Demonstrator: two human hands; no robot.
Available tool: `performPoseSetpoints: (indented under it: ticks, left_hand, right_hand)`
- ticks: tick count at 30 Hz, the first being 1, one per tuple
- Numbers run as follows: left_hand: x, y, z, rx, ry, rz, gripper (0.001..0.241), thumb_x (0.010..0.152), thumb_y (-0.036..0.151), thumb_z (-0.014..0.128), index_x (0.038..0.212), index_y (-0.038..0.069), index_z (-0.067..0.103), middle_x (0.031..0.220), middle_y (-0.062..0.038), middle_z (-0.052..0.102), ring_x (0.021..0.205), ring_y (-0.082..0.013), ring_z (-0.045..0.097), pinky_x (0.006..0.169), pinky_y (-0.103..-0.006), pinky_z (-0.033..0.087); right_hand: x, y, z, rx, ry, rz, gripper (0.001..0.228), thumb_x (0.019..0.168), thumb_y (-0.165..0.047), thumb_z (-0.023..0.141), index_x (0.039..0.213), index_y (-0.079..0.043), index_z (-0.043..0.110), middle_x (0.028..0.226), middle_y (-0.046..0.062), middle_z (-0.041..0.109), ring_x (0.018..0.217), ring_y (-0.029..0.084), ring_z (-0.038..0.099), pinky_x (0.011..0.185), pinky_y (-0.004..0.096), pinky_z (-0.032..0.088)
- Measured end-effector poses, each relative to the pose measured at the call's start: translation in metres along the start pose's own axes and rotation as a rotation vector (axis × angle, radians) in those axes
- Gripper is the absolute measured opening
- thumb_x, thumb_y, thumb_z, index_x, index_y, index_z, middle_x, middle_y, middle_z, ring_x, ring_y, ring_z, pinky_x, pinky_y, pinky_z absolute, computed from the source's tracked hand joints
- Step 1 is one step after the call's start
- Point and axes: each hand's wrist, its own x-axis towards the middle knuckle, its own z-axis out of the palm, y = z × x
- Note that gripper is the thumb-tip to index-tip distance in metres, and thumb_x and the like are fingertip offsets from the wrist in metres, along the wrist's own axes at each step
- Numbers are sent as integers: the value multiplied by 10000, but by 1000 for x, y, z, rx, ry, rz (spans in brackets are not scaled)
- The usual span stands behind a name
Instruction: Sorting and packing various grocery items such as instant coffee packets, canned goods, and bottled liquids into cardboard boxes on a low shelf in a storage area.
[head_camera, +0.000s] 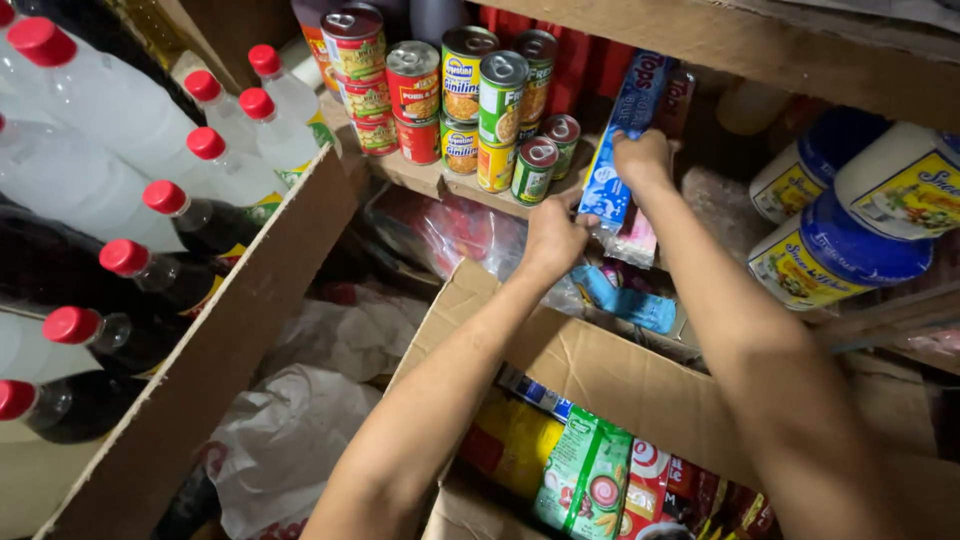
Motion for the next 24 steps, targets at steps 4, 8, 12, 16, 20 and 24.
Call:
performPoseSetpoints:
  ticks: [4,8,12,16,20,24]
  left_hand:
    - [2,-23,14,131,29,63,329,770,77,795,1093,25,754,1003,-261,728,998,-418,708,912,-455,547]
    - [-10,-5,11,184,24,77,303,795,57,779,1091,12,732,1048,-259,694,1023,-450,660,921,-494,516]
    - [-20,6,7,145,90,116,426,741,8,759,1154,-38,661,1204,-275,618,1114,-469,595,946,-500,513]
    - [-21,10,3,139,63,54,536,676,15,790,1187,-50,643,1212,-294,586,1069,-474,596,897,-500,520]
    - [-17,-1,11,129,70,27,453,754,58,795,1187,-12,679,1172,-246,643,1032,-437,653,899,-478,549]
    - [-6,-10,15,237,47,1,396,714,107,848,1074,1,718,1096,-245,651,990,-429,663,868,-481,554]
  right_hand:
    - [-15,-8,-14,-185,80,-117,385,851,-377,797,982,-15,786,1135,307,659,1099,505,592,951,557,454]
    - [-45,-23,-35,-109,-4,-112,333,882,-327,765,1023,-26,760,1074,253,716,1038,412,674,939,483,502]
    - [-52,-12,-34,138,-104,-116,300,890,-213,685,1127,-30,705,1049,176,767,995,309,755,906,423,563]
    - [-69,-8,-36,78,-192,-298,600,795,-149,735,1361,-34,573,1176,183,726,1075,314,709,950,407,533]
    - [-65,12,-25,68,-102,-538,731,827,-163,802,1424,98,471,1360,292,594,1237,383,602,1052,423,469]
    - [-72,-1,-27,-10,-62,-492,733,835,-174,807,1439,98,493,1388,312,572,1296,415,551,1099,433,430]
